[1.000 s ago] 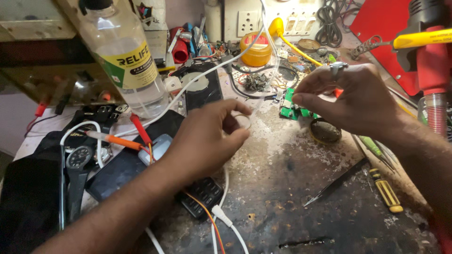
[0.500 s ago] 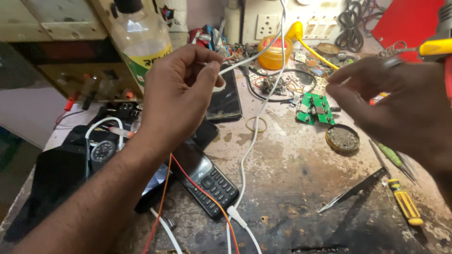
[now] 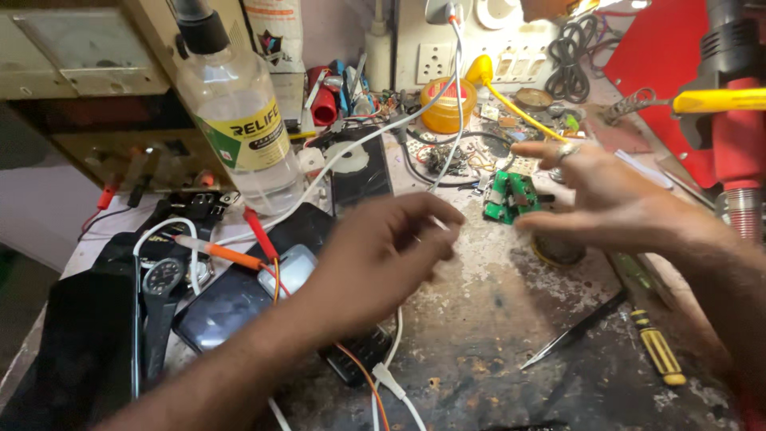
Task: The person tests a green circuit board with multimeter probes, then uses a soldering iron to solder components on the board. They handle small electronic parts, position the board, and rework solder joints on the cluttered repair bench.
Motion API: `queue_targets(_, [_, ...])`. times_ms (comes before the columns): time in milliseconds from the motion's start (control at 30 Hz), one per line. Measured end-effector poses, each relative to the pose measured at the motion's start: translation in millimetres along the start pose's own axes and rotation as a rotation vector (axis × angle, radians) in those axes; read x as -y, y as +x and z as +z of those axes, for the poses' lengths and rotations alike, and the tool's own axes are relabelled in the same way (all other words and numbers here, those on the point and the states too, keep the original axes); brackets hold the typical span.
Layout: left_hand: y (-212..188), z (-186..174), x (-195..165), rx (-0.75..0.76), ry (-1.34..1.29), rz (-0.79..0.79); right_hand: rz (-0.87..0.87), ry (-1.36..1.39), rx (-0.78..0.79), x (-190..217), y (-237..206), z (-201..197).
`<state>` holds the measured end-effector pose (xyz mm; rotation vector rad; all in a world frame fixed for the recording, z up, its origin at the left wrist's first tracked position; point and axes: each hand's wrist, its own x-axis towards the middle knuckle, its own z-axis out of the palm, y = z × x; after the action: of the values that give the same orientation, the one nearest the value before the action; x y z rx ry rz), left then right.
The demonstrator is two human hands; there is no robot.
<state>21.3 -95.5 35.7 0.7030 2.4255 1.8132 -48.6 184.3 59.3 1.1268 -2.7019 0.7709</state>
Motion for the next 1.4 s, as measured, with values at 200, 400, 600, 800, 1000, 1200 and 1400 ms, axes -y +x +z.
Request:
queue_targets(200, [-22.3,26.8,-13.0,0.294,0.154,0.188,0.477,-0.272,0.227,1.6,2.5,7.4])
queue_targets(400, [-34.7,39.8,13.7,0.255,1.146,0.878,-0.069,-0.050,-0.153,76.5,-9.0,14.8])
queue_targets(600, [-17.0,81.6,52.3,-0.032,1.447,0.943,-0.717,-0.325,-0.047,121.1,-23.3,78.3])
queue_targets(800, [-19.7,89.4,59.8,0.011,1.428,0.887,-0.487,-0.419,0.061,124.6,-15.5,87.5])
queue_targets(1000, [-47.7,56.8,67.9,0.145,1.283,0.830,-0.498,-0.375,0.048,105.8,-31.0,74.2])
queue_targets(1200, [-25.4,70.8,54.9,0.088,1.287,0.775,-0.674,-0.551,-0.050,132.5,-17.8,83.0])
queue_targets(1400, [-26.3,83.0,46.6,-0.036,1.596,0.801,-0.184,-0.598,-0.274,158.9,-3.8,97.1])
